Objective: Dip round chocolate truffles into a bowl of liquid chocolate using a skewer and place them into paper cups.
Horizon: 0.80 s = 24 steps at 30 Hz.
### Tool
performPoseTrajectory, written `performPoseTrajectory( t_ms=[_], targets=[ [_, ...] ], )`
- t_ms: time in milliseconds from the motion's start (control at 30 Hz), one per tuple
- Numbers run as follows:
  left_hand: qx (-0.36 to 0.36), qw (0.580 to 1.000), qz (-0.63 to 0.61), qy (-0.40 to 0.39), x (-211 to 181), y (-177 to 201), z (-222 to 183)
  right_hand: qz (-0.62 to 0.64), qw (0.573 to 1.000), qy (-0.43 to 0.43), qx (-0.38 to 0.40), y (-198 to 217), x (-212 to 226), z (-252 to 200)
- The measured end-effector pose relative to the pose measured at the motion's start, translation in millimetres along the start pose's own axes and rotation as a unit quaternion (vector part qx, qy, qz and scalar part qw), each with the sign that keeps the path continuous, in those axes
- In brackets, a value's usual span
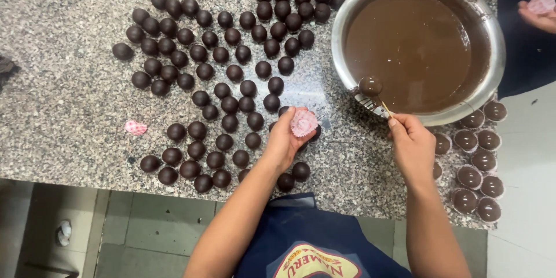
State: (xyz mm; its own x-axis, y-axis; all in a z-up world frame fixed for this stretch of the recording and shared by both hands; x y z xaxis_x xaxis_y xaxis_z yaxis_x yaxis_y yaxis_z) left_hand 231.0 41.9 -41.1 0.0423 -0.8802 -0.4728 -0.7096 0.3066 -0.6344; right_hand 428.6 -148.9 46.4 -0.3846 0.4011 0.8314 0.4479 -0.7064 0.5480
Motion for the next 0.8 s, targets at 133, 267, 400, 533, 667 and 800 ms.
performPoseTrajectory(
  t_ms=[133, 267, 400, 533, 667, 800],
  targets=[
    [0.001, 1.0, 0.002, 0.015, 4, -7, 14, 0.02, 1.0, 0.012, 0.0, -1, -3, -1],
    [0.016, 1.0, 0.011, 0.002, 4, -11, 21, 0.036, 0.999, 0.0, 0.007, -4, 3, -4],
    [-0.002, 1.0, 0.009, -0.013, -3, -10, 20, 0.073, 0.996, 0.02, 0.049, -15, 4, -10],
    [0.004, 1.0, 0.001, -0.024, -4, -9, 17, 0.125, 0.986, 0.024, 0.107, -31, 8, -24],
    [0.01, 1.0, 0.003, -0.028, -3, -12, 16, 0.131, 0.976, 0.03, 0.17, -45, 23, -39],
    [-0.003, 1.0, 0.008, -0.023, -5, -15, 5, 0.105, 0.973, 0.034, 0.201, -55, 27, -46]
  ],
)
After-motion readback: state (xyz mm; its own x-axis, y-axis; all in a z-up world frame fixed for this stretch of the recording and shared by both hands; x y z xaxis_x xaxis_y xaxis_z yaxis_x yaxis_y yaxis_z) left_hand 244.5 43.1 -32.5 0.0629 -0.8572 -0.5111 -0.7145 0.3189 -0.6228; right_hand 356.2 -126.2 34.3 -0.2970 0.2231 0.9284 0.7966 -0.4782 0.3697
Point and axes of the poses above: each hand's wrist, its own z-axis towards the middle knuckle, its own y-axis out of the back of the hand, x = y × z, the point moved 3 cm from there along z, towards the middle knuckle, and after that the axes turned 12 degrees about y, right-handed, at the moved point
